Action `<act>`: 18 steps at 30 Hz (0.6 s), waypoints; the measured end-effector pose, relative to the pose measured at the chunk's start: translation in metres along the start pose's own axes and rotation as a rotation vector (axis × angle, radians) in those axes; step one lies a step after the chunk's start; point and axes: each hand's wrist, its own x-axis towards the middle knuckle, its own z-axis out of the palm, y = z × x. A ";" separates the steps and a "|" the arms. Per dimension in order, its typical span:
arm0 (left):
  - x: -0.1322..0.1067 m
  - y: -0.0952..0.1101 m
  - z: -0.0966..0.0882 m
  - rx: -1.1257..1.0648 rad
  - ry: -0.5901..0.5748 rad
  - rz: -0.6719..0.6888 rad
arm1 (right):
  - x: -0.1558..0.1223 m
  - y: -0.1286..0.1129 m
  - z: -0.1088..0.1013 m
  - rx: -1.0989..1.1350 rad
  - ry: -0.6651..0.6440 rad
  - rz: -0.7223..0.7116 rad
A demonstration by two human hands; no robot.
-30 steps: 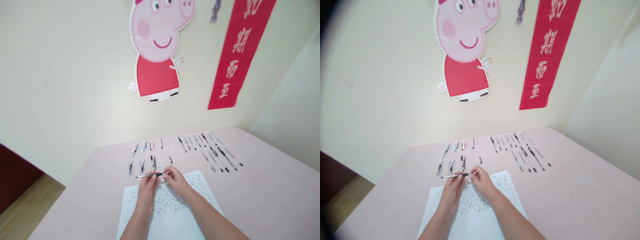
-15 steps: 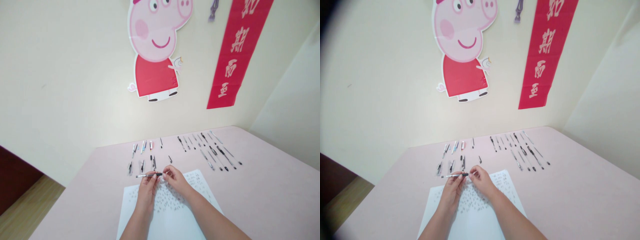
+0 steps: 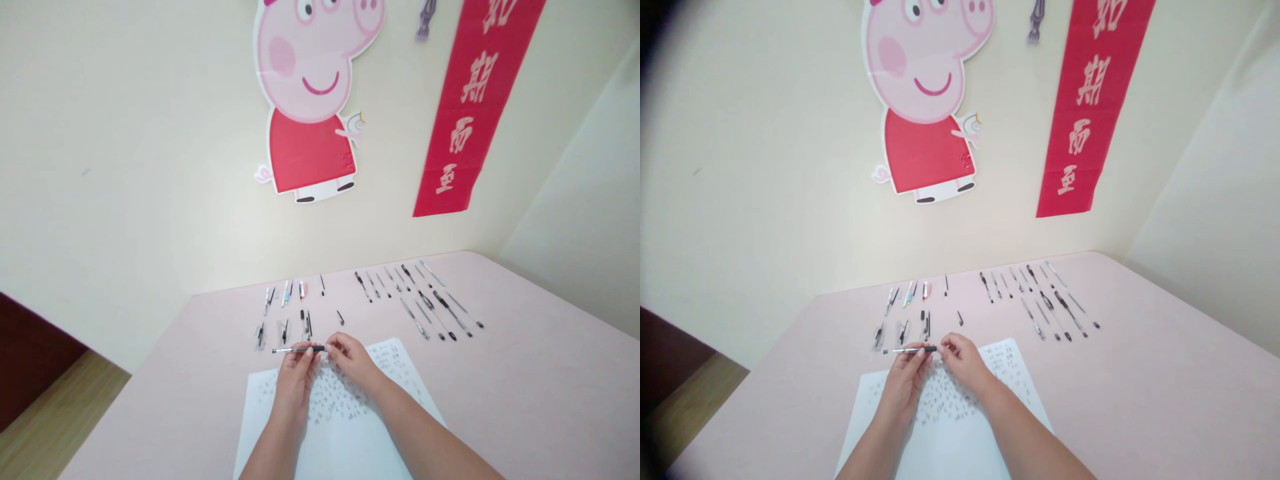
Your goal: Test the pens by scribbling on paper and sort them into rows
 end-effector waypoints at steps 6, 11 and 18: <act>-0.002 0.001 0.000 0.044 -0.036 0.034 | 0.001 0.002 0.000 -0.014 -0.016 -0.023; -0.004 0.001 0.002 0.126 -0.006 0.109 | 0.000 -0.002 -0.003 -0.127 0.037 -0.135; -0.005 0.001 0.001 0.308 -0.030 0.268 | -0.006 -0.016 -0.006 -0.340 0.133 -0.330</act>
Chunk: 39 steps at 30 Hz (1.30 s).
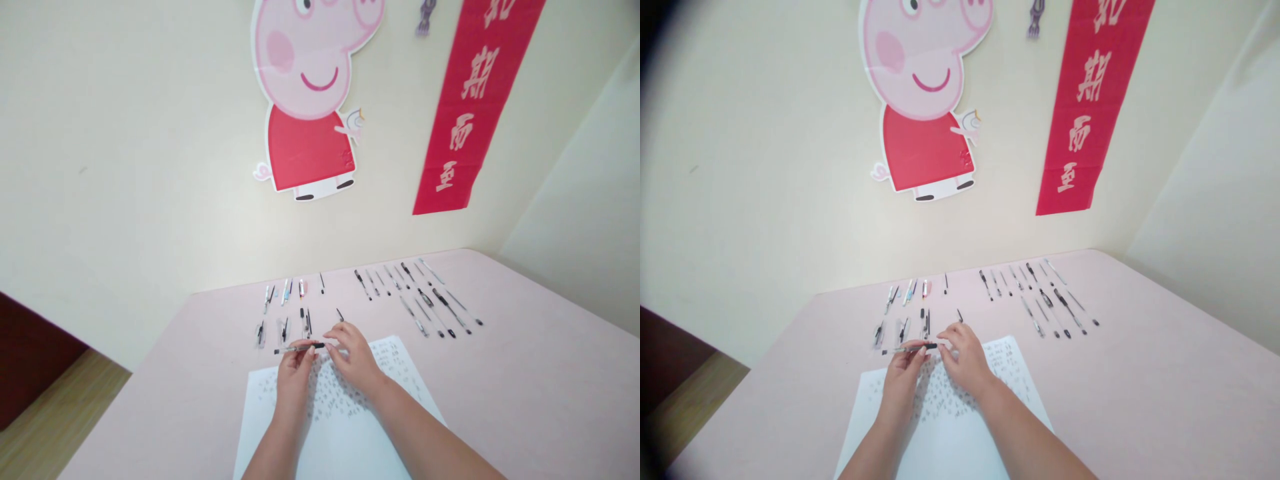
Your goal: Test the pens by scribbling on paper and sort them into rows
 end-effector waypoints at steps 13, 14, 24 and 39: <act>0.003 -0.002 -0.006 0.354 -0.176 0.346 | -0.001 -0.003 0.005 -0.293 -0.079 -0.074; 0.004 -0.004 -0.007 0.372 -0.180 0.333 | -0.001 -0.003 0.005 -0.288 -0.073 -0.068; 0.003 -0.012 -0.006 0.309 -0.131 0.114 | 0.000 0.006 -0.001 0.000 0.141 0.231; 0.008 -0.022 -0.009 0.319 -0.113 0.027 | -0.057 -0.029 -0.013 0.387 -0.332 0.520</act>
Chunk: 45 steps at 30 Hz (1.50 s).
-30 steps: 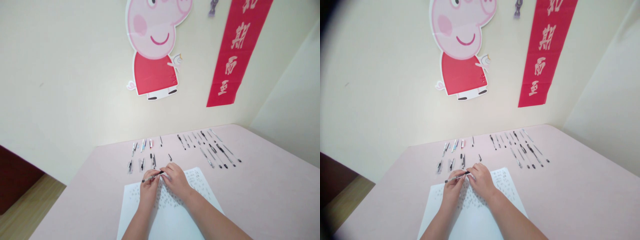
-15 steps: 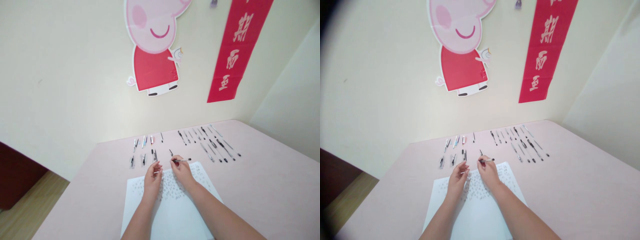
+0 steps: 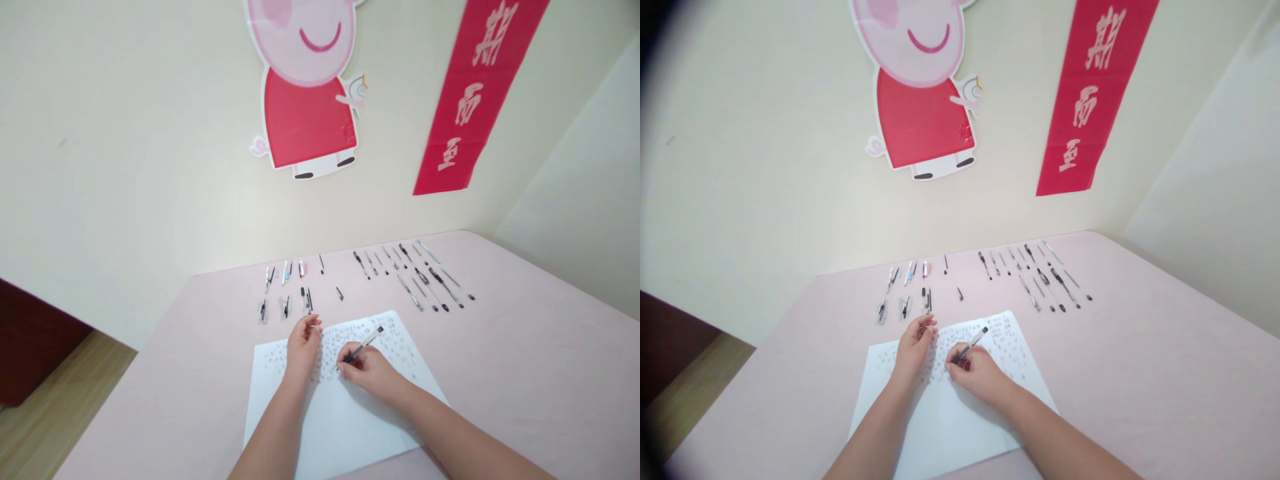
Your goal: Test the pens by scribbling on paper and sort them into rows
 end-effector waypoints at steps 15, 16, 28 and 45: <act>-0.008 0.004 -0.001 0.543 -0.292 0.209 | -0.011 0.004 0.007 -0.438 0.049 -0.181; -0.010 0.005 -0.001 0.587 -0.305 0.231 | -0.011 0.004 0.008 -0.441 0.052 -0.184; -0.011 0.006 -0.002 0.565 -0.301 0.306 | -0.010 0.002 0.009 -0.481 0.073 -0.252; -0.012 0.007 -0.003 0.578 -0.313 0.286 | -0.009 0.005 0.008 -0.461 0.066 -0.256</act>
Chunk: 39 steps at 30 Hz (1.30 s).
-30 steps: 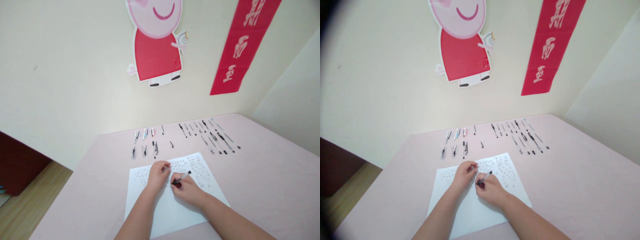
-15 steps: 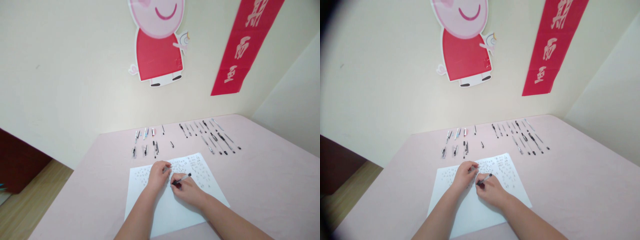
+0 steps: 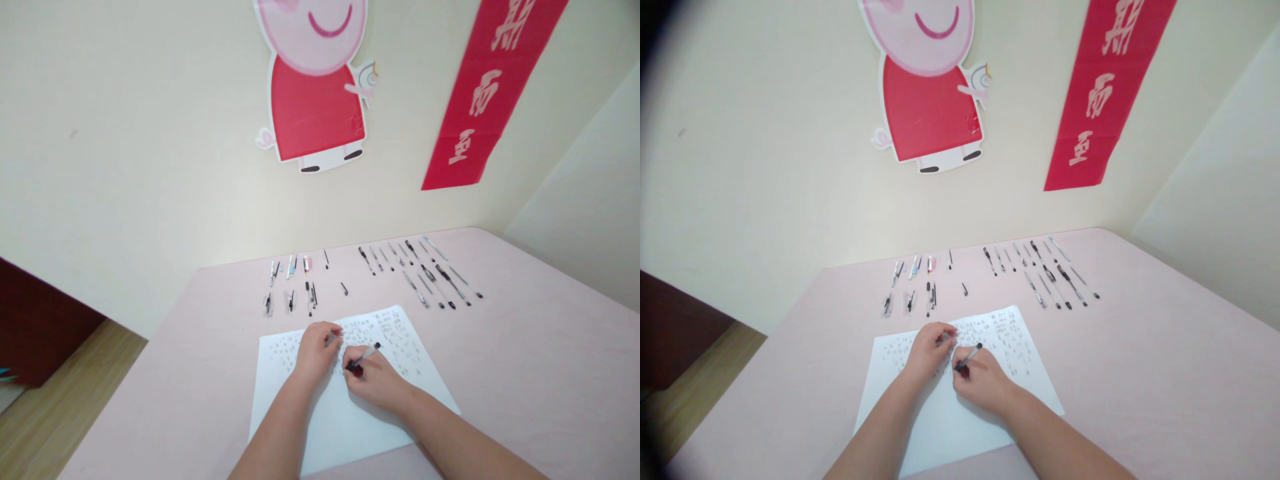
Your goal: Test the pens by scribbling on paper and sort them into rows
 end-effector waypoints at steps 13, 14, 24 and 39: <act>0.000 0.000 0.000 0.003 0.003 0.010 | -0.001 0.001 -0.004 -0.005 -0.007 0.020; 0.000 -0.001 0.000 0.000 0.002 0.008 | -0.001 0.001 -0.004 -0.020 -0.003 0.010; 0.001 -0.002 0.001 -0.014 0.001 -0.015 | -0.001 0.001 -0.004 -0.044 0.009 0.006; 0.000 -0.002 0.001 0.016 -0.003 0.017 | 0.000 0.000 -0.005 -0.036 -0.002 -0.003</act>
